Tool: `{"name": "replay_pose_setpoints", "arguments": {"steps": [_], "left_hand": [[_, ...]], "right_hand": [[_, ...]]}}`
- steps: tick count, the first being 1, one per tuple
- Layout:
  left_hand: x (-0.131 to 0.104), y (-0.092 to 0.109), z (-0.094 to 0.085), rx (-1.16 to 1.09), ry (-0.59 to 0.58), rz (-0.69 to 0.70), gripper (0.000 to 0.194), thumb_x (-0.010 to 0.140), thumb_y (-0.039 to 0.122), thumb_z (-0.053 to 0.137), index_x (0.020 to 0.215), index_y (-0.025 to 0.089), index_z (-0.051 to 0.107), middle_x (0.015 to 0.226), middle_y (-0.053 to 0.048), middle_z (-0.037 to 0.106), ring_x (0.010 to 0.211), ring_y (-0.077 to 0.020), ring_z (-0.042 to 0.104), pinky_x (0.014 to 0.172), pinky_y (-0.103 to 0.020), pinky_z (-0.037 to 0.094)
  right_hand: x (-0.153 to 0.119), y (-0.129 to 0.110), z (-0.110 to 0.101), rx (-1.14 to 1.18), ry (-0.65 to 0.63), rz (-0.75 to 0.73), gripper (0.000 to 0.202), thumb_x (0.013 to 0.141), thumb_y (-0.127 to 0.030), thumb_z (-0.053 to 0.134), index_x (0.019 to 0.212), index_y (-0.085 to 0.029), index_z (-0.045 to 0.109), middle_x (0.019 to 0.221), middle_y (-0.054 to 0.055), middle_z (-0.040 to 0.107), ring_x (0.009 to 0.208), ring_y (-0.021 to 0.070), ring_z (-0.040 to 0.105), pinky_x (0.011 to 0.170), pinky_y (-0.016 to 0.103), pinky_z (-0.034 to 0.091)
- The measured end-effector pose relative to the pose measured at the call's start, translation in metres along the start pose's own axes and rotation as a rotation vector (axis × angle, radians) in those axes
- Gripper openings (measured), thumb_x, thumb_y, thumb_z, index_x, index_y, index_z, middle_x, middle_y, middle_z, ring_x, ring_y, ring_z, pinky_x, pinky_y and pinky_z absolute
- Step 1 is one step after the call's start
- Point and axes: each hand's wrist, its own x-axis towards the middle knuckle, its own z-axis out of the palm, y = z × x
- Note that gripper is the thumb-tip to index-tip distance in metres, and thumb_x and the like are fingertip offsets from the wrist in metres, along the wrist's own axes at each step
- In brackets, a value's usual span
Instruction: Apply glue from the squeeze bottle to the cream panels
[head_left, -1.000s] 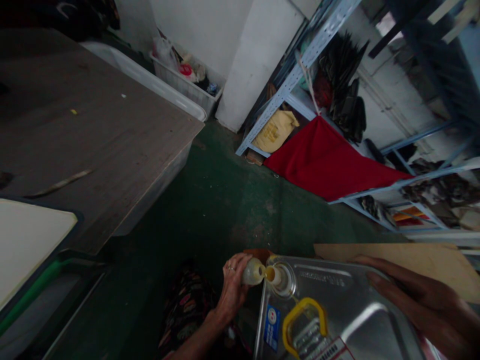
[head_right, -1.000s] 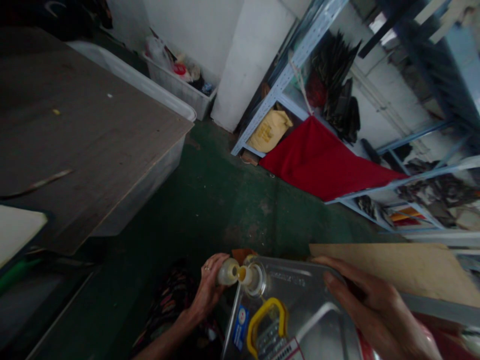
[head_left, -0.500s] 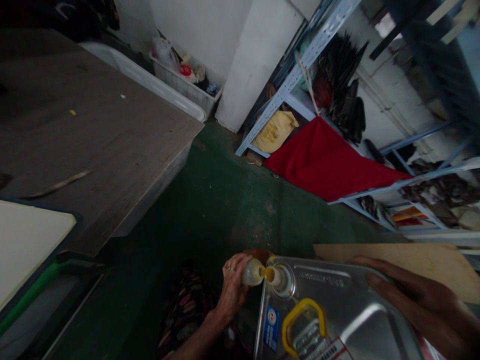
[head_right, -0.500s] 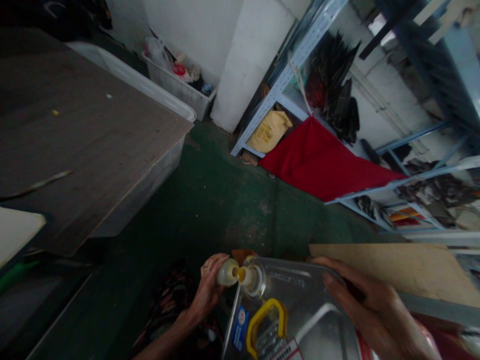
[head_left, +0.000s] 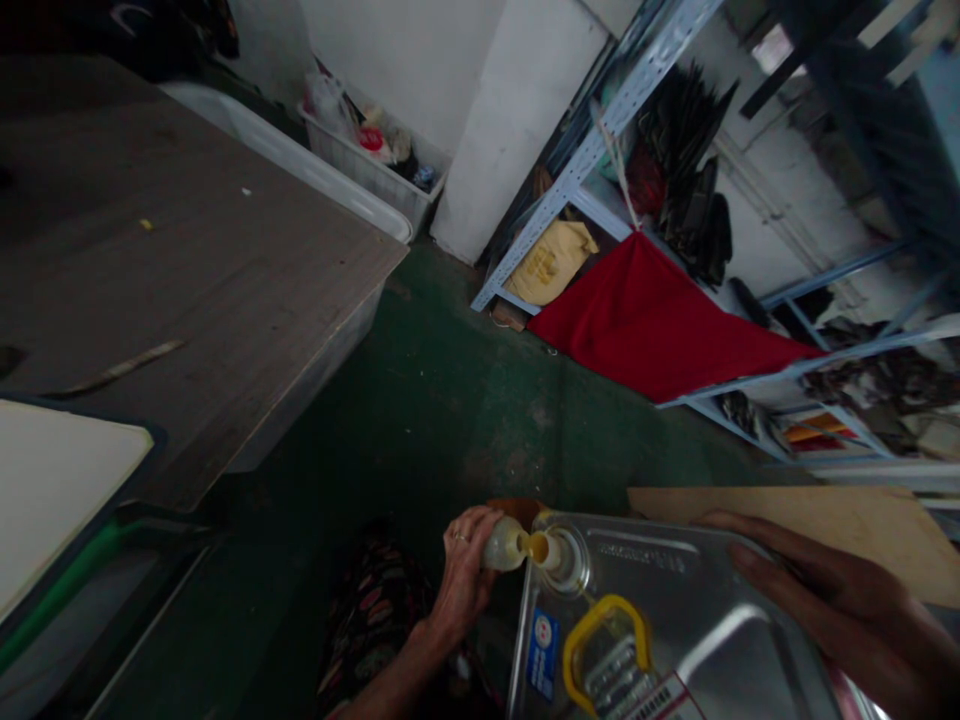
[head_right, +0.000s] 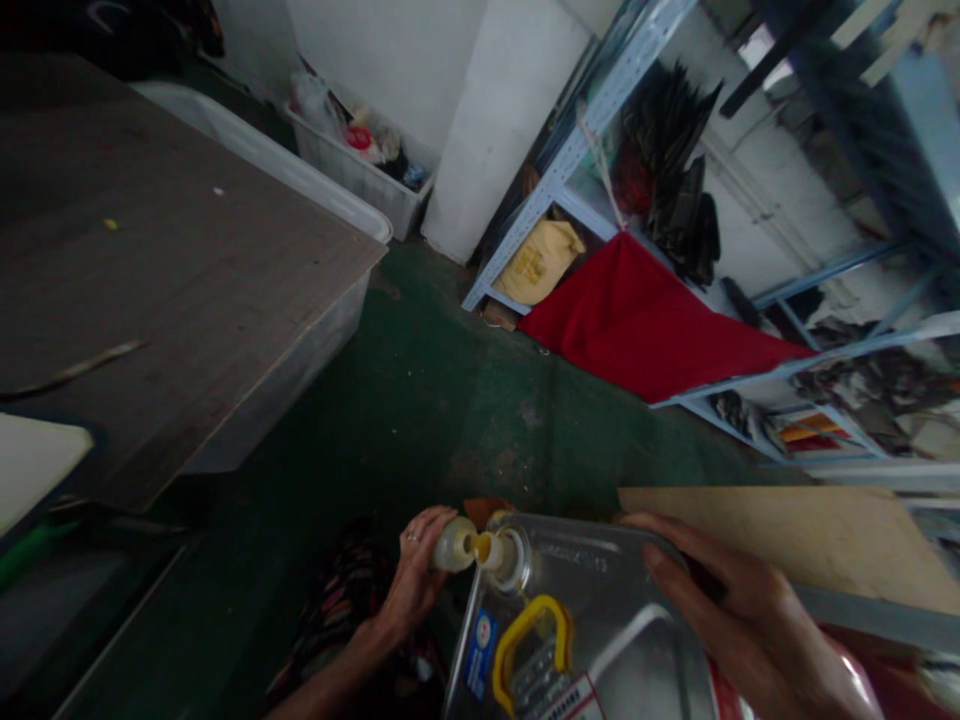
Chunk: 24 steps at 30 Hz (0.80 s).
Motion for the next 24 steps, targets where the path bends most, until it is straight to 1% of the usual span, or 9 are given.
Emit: {"name": "replay_pose_setpoints", "arguments": {"steps": [3, 8, 11, 14, 17, 19, 22, 24], "left_hand": [[0.0, 0.0004, -0.0002, 0.005, 0.004, 0.001, 0.065, 0.069, 0.002, 0.047, 0.129, 0.022, 0.037, 0.127, -0.01, 0.046, 0.121, -0.0261, 0.037, 0.099, -0.044, 0.028], [-0.0013, -0.0018, 0.0004, 0.003, 0.005, 0.014, 0.066, 0.068, 0.003, 0.047, 0.13, 0.021, 0.036, 0.127, -0.01, 0.045, 0.121, -0.0266, 0.037, 0.099, -0.045, 0.028], [-0.0016, -0.0024, 0.0003, 0.003, 0.006, 0.022, 0.065, 0.068, 0.003, 0.048, 0.13, 0.021, 0.036, 0.127, -0.01, 0.046, 0.121, -0.0263, 0.037, 0.099, -0.044, 0.028], [-0.0014, -0.0015, -0.0004, 0.002, 0.005, 0.014, 0.063, 0.069, 0.004, 0.048, 0.129, 0.021, 0.038, 0.126, -0.01, 0.046, 0.12, -0.0258, 0.038, 0.099, -0.043, 0.028], [-0.0017, -0.001, -0.0007, -0.002, 0.008, 0.011, 0.061, 0.071, 0.005, 0.048, 0.129, 0.02, 0.039, 0.126, -0.011, 0.047, 0.12, -0.0261, 0.038, 0.099, -0.043, 0.028], [-0.0021, -0.0017, -0.0006, -0.005, 0.006, 0.008, 0.059, 0.072, 0.007, 0.049, 0.129, 0.02, 0.039, 0.126, -0.011, 0.047, 0.121, -0.0266, 0.038, 0.099, -0.043, 0.028], [-0.0022, -0.0027, -0.0007, -0.007, -0.015, -0.017, 0.06, 0.071, 0.009, 0.05, 0.129, 0.021, 0.039, 0.127, -0.011, 0.047, 0.121, -0.0279, 0.038, 0.099, -0.045, 0.028], [-0.0017, -0.0025, -0.0012, -0.007, -0.024, -0.037, 0.061, 0.07, 0.008, 0.051, 0.129, 0.021, 0.039, 0.127, -0.012, 0.047, 0.12, -0.0288, 0.039, 0.098, -0.047, 0.028]], "right_hand": [[0.0003, -0.0022, 0.0004, -0.017, 0.012, 0.007, 0.042, 0.063, -0.059, 0.055, 0.087, -0.029, 0.072, 0.089, -0.001, 0.073, 0.089, 0.0296, 0.066, 0.087, 0.037, 0.051], [0.0001, -0.0039, 0.0016, 0.032, 0.033, -0.011, 0.035, 0.061, -0.053, 0.059, 0.083, -0.029, 0.073, 0.084, -0.001, 0.074, 0.085, 0.0264, 0.067, 0.078, 0.029, 0.054], [-0.0004, -0.0033, 0.0023, 0.05, 0.021, 0.01, 0.039, 0.061, -0.056, 0.06, 0.085, -0.029, 0.072, 0.08, -0.001, 0.074, 0.08, 0.0256, 0.068, 0.079, 0.029, 0.054], [-0.0007, -0.0042, 0.0029, 0.09, 0.012, 0.024, 0.04, 0.06, -0.057, 0.061, 0.085, -0.028, 0.072, 0.074, 0.0, 0.073, 0.083, 0.0264, 0.068, 0.079, 0.029, 0.054], [0.0, -0.0058, 0.0026, 0.056, 0.019, -0.009, 0.038, 0.061, -0.056, 0.06, 0.084, -0.028, 0.072, 0.081, -0.001, 0.074, 0.086, 0.0254, 0.067, 0.08, 0.028, 0.053], [0.0008, -0.0059, 0.0021, 0.023, 0.025, -0.023, 0.038, 0.062, -0.055, 0.058, 0.084, -0.028, 0.073, 0.086, -0.001, 0.074, 0.085, 0.0251, 0.067, 0.078, 0.028, 0.054], [0.0021, -0.0034, 0.0016, -0.015, 0.026, -0.044, 0.038, 0.063, -0.054, 0.057, 0.085, -0.027, 0.073, 0.087, -0.001, 0.074, 0.085, 0.026, 0.067, 0.073, 0.028, 0.055], [0.0026, -0.0009, 0.0017, -0.024, 0.024, -0.076, 0.038, 0.064, -0.053, 0.057, 0.087, -0.027, 0.073, 0.088, 0.0, 0.074, 0.086, 0.0268, 0.067, 0.074, 0.03, 0.055]]}}
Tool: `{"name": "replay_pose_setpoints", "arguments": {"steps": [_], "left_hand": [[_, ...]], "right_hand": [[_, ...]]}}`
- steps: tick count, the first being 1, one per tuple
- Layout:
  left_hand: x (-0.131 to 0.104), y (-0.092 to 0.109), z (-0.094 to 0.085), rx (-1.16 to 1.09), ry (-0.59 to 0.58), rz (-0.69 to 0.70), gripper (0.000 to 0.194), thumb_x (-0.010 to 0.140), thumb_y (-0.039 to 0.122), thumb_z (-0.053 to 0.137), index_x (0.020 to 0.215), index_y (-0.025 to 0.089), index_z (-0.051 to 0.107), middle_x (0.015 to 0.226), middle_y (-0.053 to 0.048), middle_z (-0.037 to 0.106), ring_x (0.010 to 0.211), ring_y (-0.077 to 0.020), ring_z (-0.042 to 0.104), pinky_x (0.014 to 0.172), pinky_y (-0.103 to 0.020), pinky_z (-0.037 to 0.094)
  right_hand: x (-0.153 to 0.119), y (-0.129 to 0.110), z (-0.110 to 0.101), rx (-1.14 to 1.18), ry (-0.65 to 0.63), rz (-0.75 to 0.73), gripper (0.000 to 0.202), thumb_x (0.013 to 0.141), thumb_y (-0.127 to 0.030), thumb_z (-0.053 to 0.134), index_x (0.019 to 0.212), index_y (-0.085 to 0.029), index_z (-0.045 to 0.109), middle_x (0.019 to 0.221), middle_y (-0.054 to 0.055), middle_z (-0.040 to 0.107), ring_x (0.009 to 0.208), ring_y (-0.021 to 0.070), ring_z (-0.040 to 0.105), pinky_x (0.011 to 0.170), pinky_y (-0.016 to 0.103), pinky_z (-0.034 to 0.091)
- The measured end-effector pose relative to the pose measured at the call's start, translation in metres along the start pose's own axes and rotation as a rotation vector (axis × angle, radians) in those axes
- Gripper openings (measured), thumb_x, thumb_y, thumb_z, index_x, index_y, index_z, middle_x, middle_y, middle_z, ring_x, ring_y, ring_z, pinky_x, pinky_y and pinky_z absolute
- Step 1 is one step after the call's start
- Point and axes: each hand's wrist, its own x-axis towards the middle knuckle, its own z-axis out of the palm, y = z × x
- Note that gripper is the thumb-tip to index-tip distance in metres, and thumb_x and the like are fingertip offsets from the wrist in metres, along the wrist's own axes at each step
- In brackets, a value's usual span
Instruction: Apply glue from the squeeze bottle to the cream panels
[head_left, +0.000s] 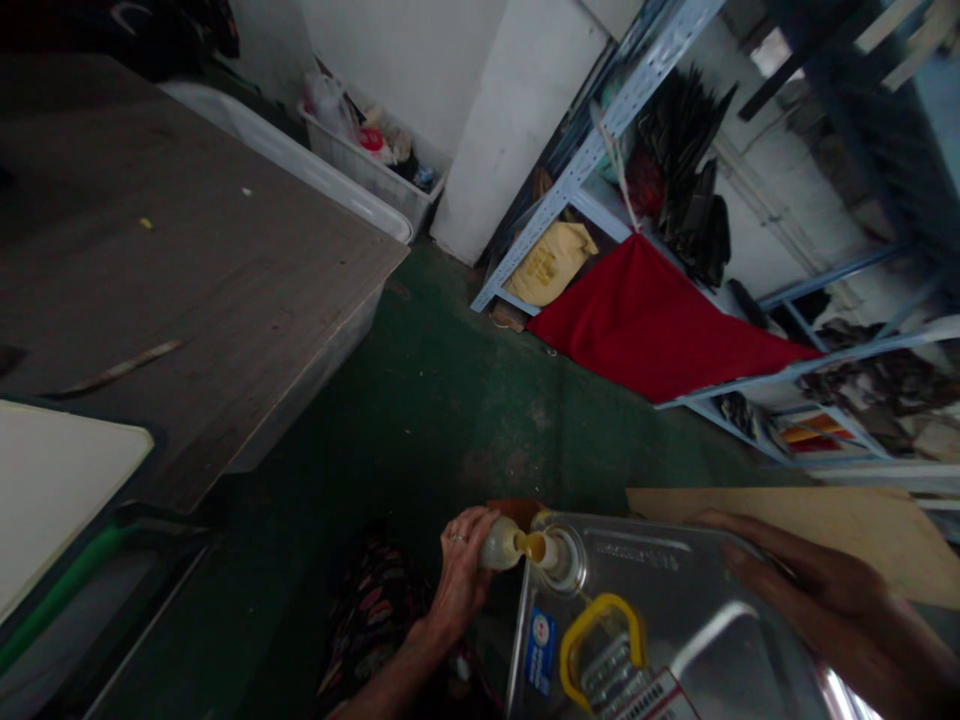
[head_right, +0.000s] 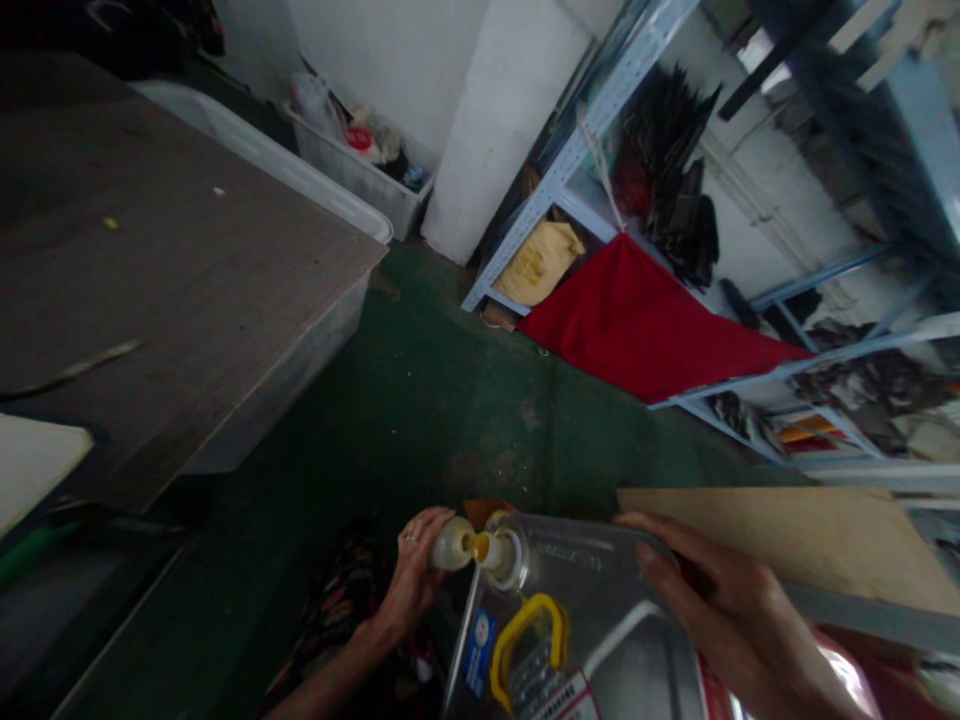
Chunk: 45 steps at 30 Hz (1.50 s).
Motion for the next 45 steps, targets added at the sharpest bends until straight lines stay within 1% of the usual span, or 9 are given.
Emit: {"name": "replay_pose_setpoints", "arguments": {"steps": [6, 12, 17, 25, 29, 34, 39, 43, 45], "left_hand": [[0.001, 0.001, 0.0, 0.016, 0.016, 0.033, 0.059, 0.072, 0.009, 0.05, 0.129, 0.02, 0.039, 0.126, -0.011, 0.048, 0.12, -0.0269, 0.039, 0.098, -0.044, 0.03], [-0.002, -0.005, 0.004, 0.034, 0.036, 0.035, 0.066, 0.067, 0.004, 0.049, 0.13, 0.02, 0.038, 0.128, -0.011, 0.046, 0.121, -0.0262, 0.037, 0.099, -0.043, 0.028], [-0.002, -0.008, 0.004, 0.041, 0.044, 0.036, 0.06, 0.07, 0.006, 0.049, 0.128, 0.019, 0.039, 0.126, -0.011, 0.047, 0.12, -0.0262, 0.039, 0.099, -0.043, 0.028], [-0.001, -0.008, 0.004, 0.046, 0.046, 0.042, 0.06, 0.071, 0.007, 0.049, 0.129, 0.019, 0.039, 0.126, -0.011, 0.047, 0.12, -0.0266, 0.039, 0.098, -0.043, 0.029], [-0.002, -0.01, 0.006, 0.048, 0.041, 0.048, 0.065, 0.067, 0.003, 0.048, 0.129, 0.019, 0.037, 0.126, -0.011, 0.046, 0.12, -0.0259, 0.038, 0.098, -0.043, 0.028], [-0.004, -0.011, 0.007, 0.055, 0.042, 0.046, 0.062, 0.07, 0.005, 0.047, 0.129, 0.019, 0.037, 0.127, -0.011, 0.045, 0.12, -0.0263, 0.037, 0.098, -0.044, 0.028], [-0.002, -0.011, 0.006, 0.054, 0.037, 0.048, 0.063, 0.069, 0.005, 0.047, 0.129, 0.019, 0.038, 0.127, -0.011, 0.046, 0.12, -0.0261, 0.038, 0.099, -0.043, 0.028], [-0.001, -0.01, 0.005, 0.052, 0.036, 0.044, 0.063, 0.068, 0.004, 0.047, 0.129, 0.019, 0.037, 0.127, -0.011, 0.046, 0.121, -0.0257, 0.038, 0.099, -0.042, 0.028], [-0.002, -0.009, 0.005, 0.052, 0.038, 0.042, 0.063, 0.069, 0.004, 0.047, 0.129, 0.019, 0.038, 0.127, -0.011, 0.046, 0.121, -0.0262, 0.038, 0.099, -0.043, 0.028]], "right_hand": [[0.0, 0.0, 0.0, 0.024, -0.021, 0.001, 0.039, 0.065, -0.054, 0.057, 0.088, -0.026, 0.072, 0.087, 0.001, 0.074, 0.084, 0.027, 0.068, 0.076, 0.033, 0.055], [0.0, -0.003, 0.0, 0.016, -0.035, 0.031, 0.04, 0.064, -0.053, 0.056, 0.089, -0.027, 0.072, 0.089, 0.001, 0.073, 0.088, 0.0263, 0.067, 0.081, 0.032, 0.053], [-0.001, -0.003, 0.0, 0.002, -0.064, 0.066, 0.044, 0.066, -0.057, 0.054, 0.092, -0.027, 0.071, 0.093, 0.001, 0.073, 0.092, 0.0266, 0.065, 0.084, 0.034, 0.05], [0.002, 0.008, 0.0, -0.04, -0.052, -0.015, 0.042, 0.069, -0.055, 0.053, 0.093, -0.026, 0.071, 0.092, 0.001, 0.073, 0.088, 0.0245, 0.067, 0.074, 0.026, 0.054], [0.009, 0.019, -0.005, -0.075, -0.148, -0.076, 0.045, 0.071, -0.057, 0.052, 0.098, -0.026, 0.071, 0.091, 0.002, 0.073, 0.083, 0.0239, 0.069, 0.068, 0.025, 0.056], [0.007, 0.014, -0.004, -0.079, -0.149, -0.102, 0.044, 0.072, -0.056, 0.053, 0.098, -0.025, 0.07, 0.094, 0.002, 0.073, 0.089, 0.0239, 0.067, 0.071, 0.023, 0.055], [0.004, 0.01, -0.002, -0.08, -0.076, -0.064, 0.042, 0.072, -0.055, 0.05, 0.097, -0.026, 0.069, 0.097, 0.001, 0.072, 0.093, 0.0225, 0.066, 0.076, 0.024, 0.054], [0.01, 0.017, -0.005, -0.093, -0.192, -0.096, 0.043, 0.072, -0.055, 0.053, 0.099, -0.025, 0.069, 0.099, 0.001, 0.071, 0.093, 0.0238, 0.066, 0.073, 0.024, 0.055], [0.01, 0.018, -0.004, -0.097, -0.191, -0.087, 0.045, 0.072, -0.055, 0.052, 0.1, -0.024, 0.069, 0.099, 0.002, 0.071, 0.093, 0.0247, 0.066, 0.071, 0.024, 0.056]]}}
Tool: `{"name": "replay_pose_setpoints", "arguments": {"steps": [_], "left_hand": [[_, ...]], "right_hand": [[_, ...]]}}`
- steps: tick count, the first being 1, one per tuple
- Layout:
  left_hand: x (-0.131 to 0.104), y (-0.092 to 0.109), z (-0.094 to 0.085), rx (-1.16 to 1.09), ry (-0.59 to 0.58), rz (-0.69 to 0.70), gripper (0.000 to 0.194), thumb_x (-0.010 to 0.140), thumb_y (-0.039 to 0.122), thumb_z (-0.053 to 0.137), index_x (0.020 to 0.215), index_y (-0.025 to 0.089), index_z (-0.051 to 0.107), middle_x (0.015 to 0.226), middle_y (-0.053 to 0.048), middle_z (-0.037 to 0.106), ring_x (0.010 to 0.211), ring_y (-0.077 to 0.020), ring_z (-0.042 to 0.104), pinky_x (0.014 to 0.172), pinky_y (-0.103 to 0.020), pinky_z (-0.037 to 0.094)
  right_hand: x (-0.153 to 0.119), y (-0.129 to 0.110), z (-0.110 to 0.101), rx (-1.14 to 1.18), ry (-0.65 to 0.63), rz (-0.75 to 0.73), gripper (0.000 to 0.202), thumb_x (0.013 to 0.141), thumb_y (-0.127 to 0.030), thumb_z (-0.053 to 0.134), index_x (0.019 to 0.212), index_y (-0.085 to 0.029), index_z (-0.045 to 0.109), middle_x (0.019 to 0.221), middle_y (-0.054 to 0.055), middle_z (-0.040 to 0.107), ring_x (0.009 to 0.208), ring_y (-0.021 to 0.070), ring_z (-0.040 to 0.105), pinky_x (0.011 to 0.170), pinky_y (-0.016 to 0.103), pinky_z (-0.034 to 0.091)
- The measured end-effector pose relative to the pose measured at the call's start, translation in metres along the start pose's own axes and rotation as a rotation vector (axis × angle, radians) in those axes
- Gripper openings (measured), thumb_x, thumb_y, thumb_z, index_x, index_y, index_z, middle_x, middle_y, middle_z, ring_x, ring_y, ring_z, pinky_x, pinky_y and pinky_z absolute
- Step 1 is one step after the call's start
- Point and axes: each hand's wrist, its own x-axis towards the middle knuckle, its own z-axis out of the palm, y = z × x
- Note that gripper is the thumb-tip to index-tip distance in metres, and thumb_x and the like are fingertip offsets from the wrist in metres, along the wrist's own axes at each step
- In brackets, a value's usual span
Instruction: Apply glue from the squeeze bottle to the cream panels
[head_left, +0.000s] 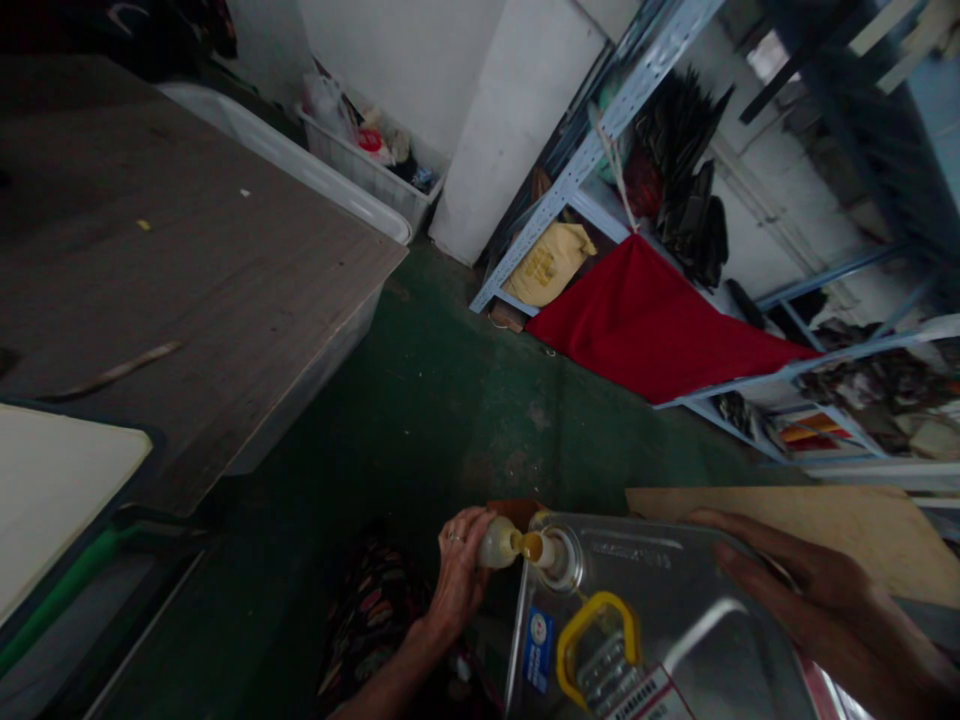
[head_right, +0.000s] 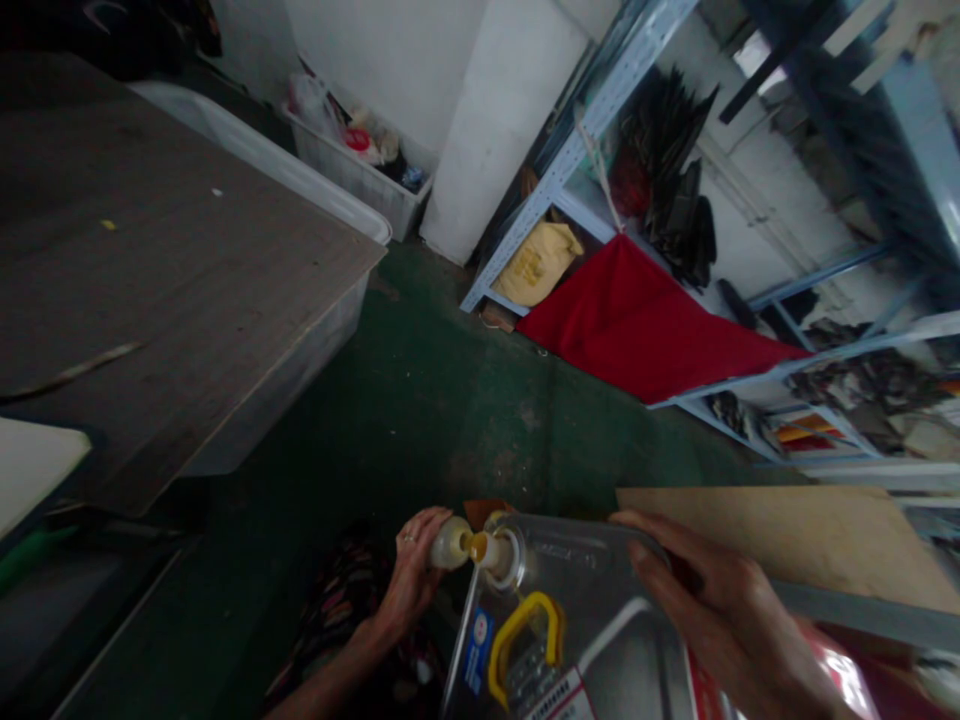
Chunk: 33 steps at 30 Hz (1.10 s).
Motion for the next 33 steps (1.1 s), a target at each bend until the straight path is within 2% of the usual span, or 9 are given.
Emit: {"name": "replay_pose_setpoints", "arguments": {"steps": [5, 10, 14, 18, 22, 26, 33], "left_hand": [[0.0, 0.002, -0.001, -0.001, -0.001, 0.001, 0.062, 0.069, 0.005, 0.047, 0.128, 0.019, 0.039, 0.126, -0.011, 0.047, 0.12, -0.0264, 0.039, 0.098, -0.043, 0.029], [0.0, 0.001, -0.001, -0.003, 0.001, 0.005, 0.065, 0.066, 0.004, 0.047, 0.128, 0.019, 0.039, 0.126, -0.011, 0.047, 0.12, -0.0265, 0.039, 0.098, -0.043, 0.029], [0.0, 0.0, -0.001, -0.007, 0.002, 0.003, 0.066, 0.067, 0.005, 0.049, 0.13, 0.02, 0.037, 0.126, -0.011, 0.046, 0.119, -0.0267, 0.039, 0.098, -0.043, 0.029], [-0.001, 0.002, -0.002, -0.008, -0.001, 0.0, 0.064, 0.069, 0.004, 0.049, 0.13, 0.02, 0.037, 0.126, -0.011, 0.046, 0.12, -0.0263, 0.038, 0.098, -0.042, 0.029], [-0.001, 0.003, -0.002, -0.009, -0.004, 0.001, 0.063, 0.07, 0.004, 0.049, 0.13, 0.02, 0.036, 0.126, -0.011, 0.045, 0.12, -0.0257, 0.038, 0.098, -0.042, 0.028], [-0.002, 0.0, -0.001, -0.011, -0.004, 0.006, 0.062, 0.071, 0.007, 0.048, 0.13, 0.021, 0.036, 0.127, -0.011, 0.045, 0.121, -0.0264, 0.037, 0.099, -0.043, 0.027], [-0.002, 0.0, -0.002, -0.021, -0.012, 0.018, 0.064, 0.07, 0.008, 0.048, 0.132, 0.022, 0.034, 0.128, -0.01, 0.044, 0.121, -0.0269, 0.037, 0.098, -0.044, 0.028]], "right_hand": [[-0.005, -0.009, 0.006, 0.032, 0.112, 0.065, 0.046, 0.074, -0.055, 0.047, 0.1, -0.023, 0.068, 0.101, 0.001, 0.071, 0.096, 0.0244, 0.065, 0.071, 0.024, 0.055], [-0.002, -0.005, 0.001, -0.028, 0.033, 0.026, 0.048, 0.071, -0.057, 0.049, 0.098, -0.023, 0.069, 0.099, 0.002, 0.071, 0.092, 0.0245, 0.066, 0.068, 0.024, 0.055], [-0.001, -0.004, 0.0, -0.023, 0.04, 0.008, 0.046, 0.071, -0.056, 0.05, 0.099, -0.024, 0.069, 0.099, 0.001, 0.071, 0.095, 0.0241, 0.065, 0.076, 0.025, 0.054], [-0.003, -0.004, 0.002, -0.026, 0.079, 0.05, 0.047, 0.072, -0.057, 0.048, 0.1, -0.025, 0.068, 0.1, 0.001, 0.071, 0.098, 0.0251, 0.064, 0.08, 0.028, 0.053], [-0.003, -0.003, 0.003, -0.002, 0.0, 0.075, 0.05, 0.07, -0.059, 0.05, 0.102, -0.025, 0.067, 0.102, 0.002, 0.071, 0.099, 0.0249, 0.063, 0.08, 0.028, 0.053], [-0.005, -0.009, 0.005, 0.033, 0.093, 0.092, 0.047, 0.072, -0.056, 0.048, 0.103, -0.026, 0.067, 0.102, 0.002, 0.07, 0.098, 0.0243, 0.063, 0.085, 0.031, 0.051], [-0.006, -0.015, 0.007, 0.062, 0.138, 0.062, 0.04, 0.069, -0.054, 0.054, 0.094, -0.027, 0.07, 0.096, 0.001, 0.072, 0.095, 0.0262, 0.065, 0.084, 0.033, 0.051]]}}
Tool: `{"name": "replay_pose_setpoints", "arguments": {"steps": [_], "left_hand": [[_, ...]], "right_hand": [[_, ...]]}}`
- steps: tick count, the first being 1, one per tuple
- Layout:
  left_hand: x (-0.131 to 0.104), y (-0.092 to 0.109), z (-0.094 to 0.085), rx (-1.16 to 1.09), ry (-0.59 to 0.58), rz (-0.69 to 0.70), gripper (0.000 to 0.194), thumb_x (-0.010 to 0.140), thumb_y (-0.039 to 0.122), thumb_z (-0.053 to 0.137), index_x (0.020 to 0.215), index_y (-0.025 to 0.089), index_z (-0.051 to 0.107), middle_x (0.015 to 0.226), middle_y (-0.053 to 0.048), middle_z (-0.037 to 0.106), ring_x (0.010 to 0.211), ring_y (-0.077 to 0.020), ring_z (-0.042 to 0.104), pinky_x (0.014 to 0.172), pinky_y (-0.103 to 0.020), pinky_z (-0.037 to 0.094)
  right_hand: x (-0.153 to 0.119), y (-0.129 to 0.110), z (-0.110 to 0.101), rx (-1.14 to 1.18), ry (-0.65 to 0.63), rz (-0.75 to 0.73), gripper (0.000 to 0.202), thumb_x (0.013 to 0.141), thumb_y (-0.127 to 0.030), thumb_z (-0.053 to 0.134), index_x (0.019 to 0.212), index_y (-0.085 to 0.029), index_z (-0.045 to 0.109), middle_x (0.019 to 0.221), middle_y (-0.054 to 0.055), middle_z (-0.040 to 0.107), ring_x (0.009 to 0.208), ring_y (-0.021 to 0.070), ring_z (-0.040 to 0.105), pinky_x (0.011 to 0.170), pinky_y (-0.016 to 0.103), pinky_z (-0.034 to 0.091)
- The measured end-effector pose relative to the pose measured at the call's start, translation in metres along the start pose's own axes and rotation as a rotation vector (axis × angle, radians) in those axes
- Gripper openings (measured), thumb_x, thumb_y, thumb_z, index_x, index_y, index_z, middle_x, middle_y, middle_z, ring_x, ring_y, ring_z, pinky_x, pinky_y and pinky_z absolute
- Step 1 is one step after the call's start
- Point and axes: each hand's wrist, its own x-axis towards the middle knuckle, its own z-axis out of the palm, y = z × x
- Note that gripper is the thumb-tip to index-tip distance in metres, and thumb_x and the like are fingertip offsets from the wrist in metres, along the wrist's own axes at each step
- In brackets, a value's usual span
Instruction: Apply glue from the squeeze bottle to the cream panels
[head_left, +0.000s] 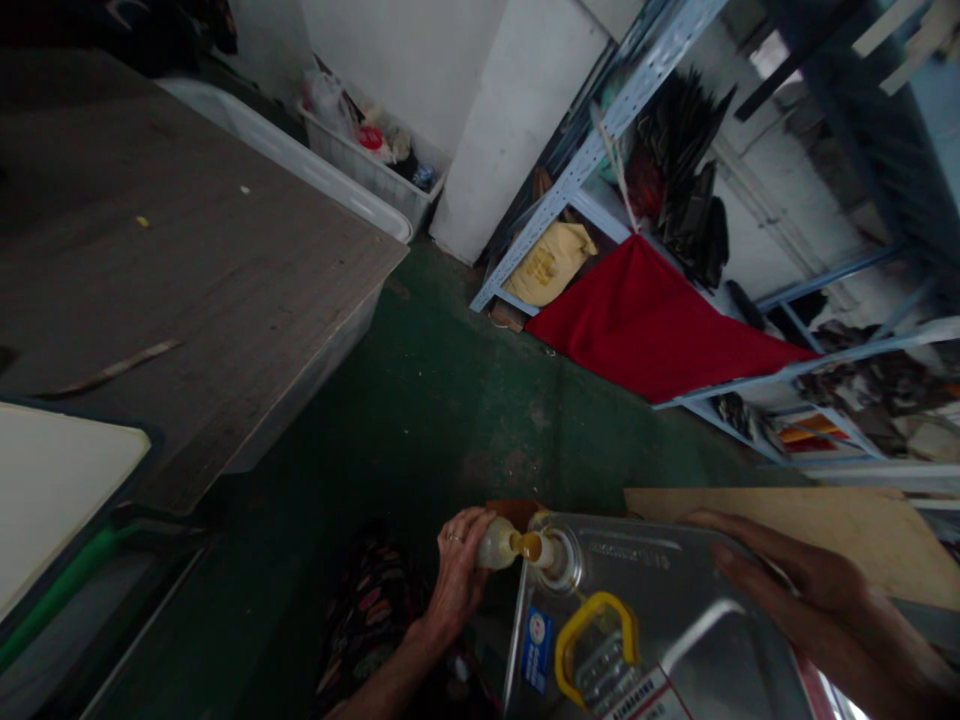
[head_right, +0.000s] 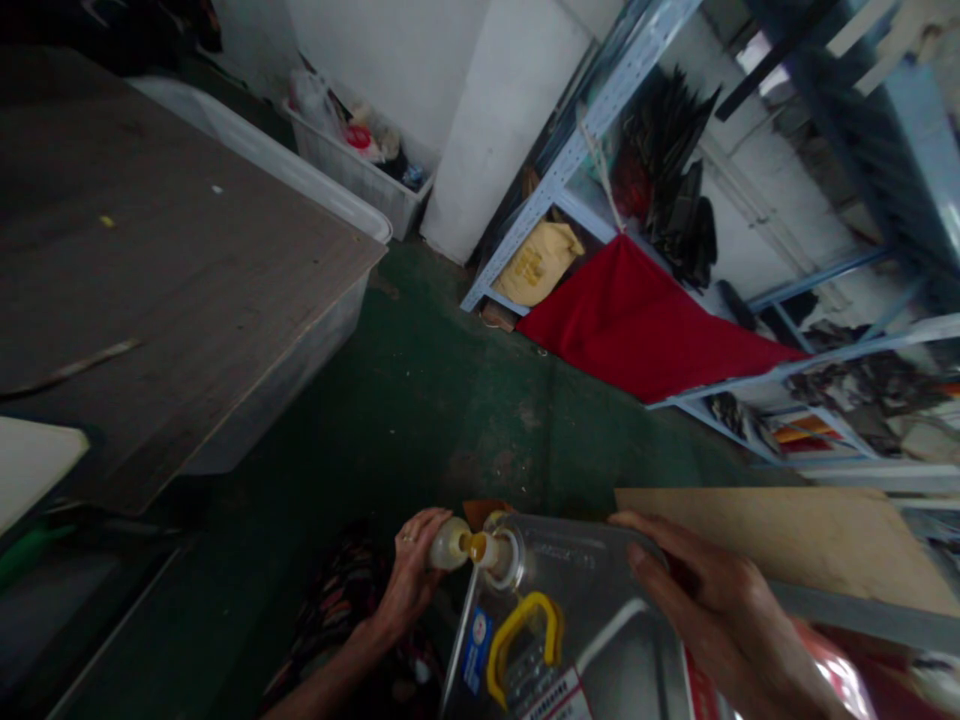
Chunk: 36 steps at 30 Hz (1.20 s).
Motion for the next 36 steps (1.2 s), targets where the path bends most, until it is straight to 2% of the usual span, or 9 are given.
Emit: {"name": "replay_pose_setpoints", "arguments": {"steps": [4, 9, 17, 21, 26, 31, 36], "left_hand": [[0.0017, 0.0022, -0.0009, 0.001, 0.002, -0.002, 0.065, 0.069, 0.006, 0.047, 0.131, 0.021, 0.035, 0.126, -0.01, 0.046, 0.12, -0.0263, 0.038, 0.098, -0.043, 0.028], [0.0018, 0.0018, 0.0015, 0.007, 0.019, -0.015, 0.063, 0.069, 0.005, 0.046, 0.129, 0.02, 0.037, 0.125, -0.01, 0.046, 0.119, -0.0256, 0.038, 0.098, -0.041, 0.028], [0.002, 0.002, 0.0009, 0.001, 0.005, -0.027, 0.067, 0.065, 0.002, 0.048, 0.129, 0.02, 0.037, 0.126, -0.01, 0.046, 0.12, -0.0255, 0.038, 0.098, -0.042, 0.028], [0.002, 0.0036, -0.0004, -0.006, 0.003, -0.035, 0.063, 0.068, 0.004, 0.048, 0.128, 0.021, 0.039, 0.126, -0.01, 0.047, 0.12, -0.0262, 0.038, 0.099, -0.043, 0.029], [0.0026, 0.0031, 0.0003, -0.01, 0.007, -0.044, 0.061, 0.07, 0.006, 0.048, 0.129, 0.021, 0.039, 0.126, -0.011, 0.047, 0.12, -0.0264, 0.039, 0.098, -0.044, 0.029], [0.0025, 0.0019, 0.0016, -0.015, 0.006, -0.042, 0.06, 0.069, 0.006, 0.049, 0.127, 0.019, 0.041, 0.125, -0.011, 0.048, 0.119, -0.027, 0.04, 0.098, -0.044, 0.029], [0.0018, -0.0004, 0.0028, -0.018, 0.001, -0.035, 0.062, 0.07, 0.006, 0.048, 0.129, 0.02, 0.038, 0.126, -0.011, 0.046, 0.12, -0.0258, 0.039, 0.098, -0.043, 0.029]], "right_hand": [[0.0004, 0.0016, 0.0002, 0.03, -0.029, 0.007, 0.044, 0.07, -0.054, 0.053, 0.098, -0.025, 0.069, 0.099, 0.004, 0.071, 0.095, 0.0267, 0.064, 0.085, 0.034, 0.051], [-0.0001, -0.0026, 0.0008, 0.003, 0.002, 0.036, 0.042, 0.069, -0.054, 0.052, 0.095, -0.026, 0.07, 0.101, 0.002, 0.07, 0.101, 0.0277, 0.061, 0.095, 0.038, 0.044], [0.0004, -0.0007, 0.0005, 0.014, 0.001, 0.011, 0.042, 0.069, -0.053, 0.054, 0.095, -0.025, 0.07, 0.098, 0.003, 0.071, 0.098, 0.0275, 0.063, 0.089, 0.036, 0.047], [0.0003, 0.0009, 0.0003, 0.007, -0.008, -0.007, 0.043, 0.07, -0.056, 0.053, 0.096, -0.025, 0.069, 0.094, 0.004, 0.072, 0.096, 0.028, 0.064, 0.082, 0.033, 0.051], [0.0005, -0.0006, 0.0003, 0.009, 0.002, -0.001, 0.042, 0.07, -0.055, 0.054, 0.095, -0.026, 0.07, 0.098, 0.003, 0.071, 0.096, 0.0278, 0.063, 0.09, 0.036, 0.047], [0.0002, -0.0014, 0.0009, 0.019, -0.027, 0.036, 0.041, 0.069, -0.055, 0.053, 0.095, -0.027, 0.069, 0.095, 0.001, 0.072, 0.095, 0.0256, 0.064, 0.082, 0.031, 0.051], [0.0004, -0.0001, 0.0012, 0.005, -0.013, 0.017, 0.043, 0.07, -0.053, 0.053, 0.097, -0.025, 0.069, 0.098, 0.002, 0.071, 0.097, 0.0251, 0.063, 0.084, 0.03, 0.05]]}}
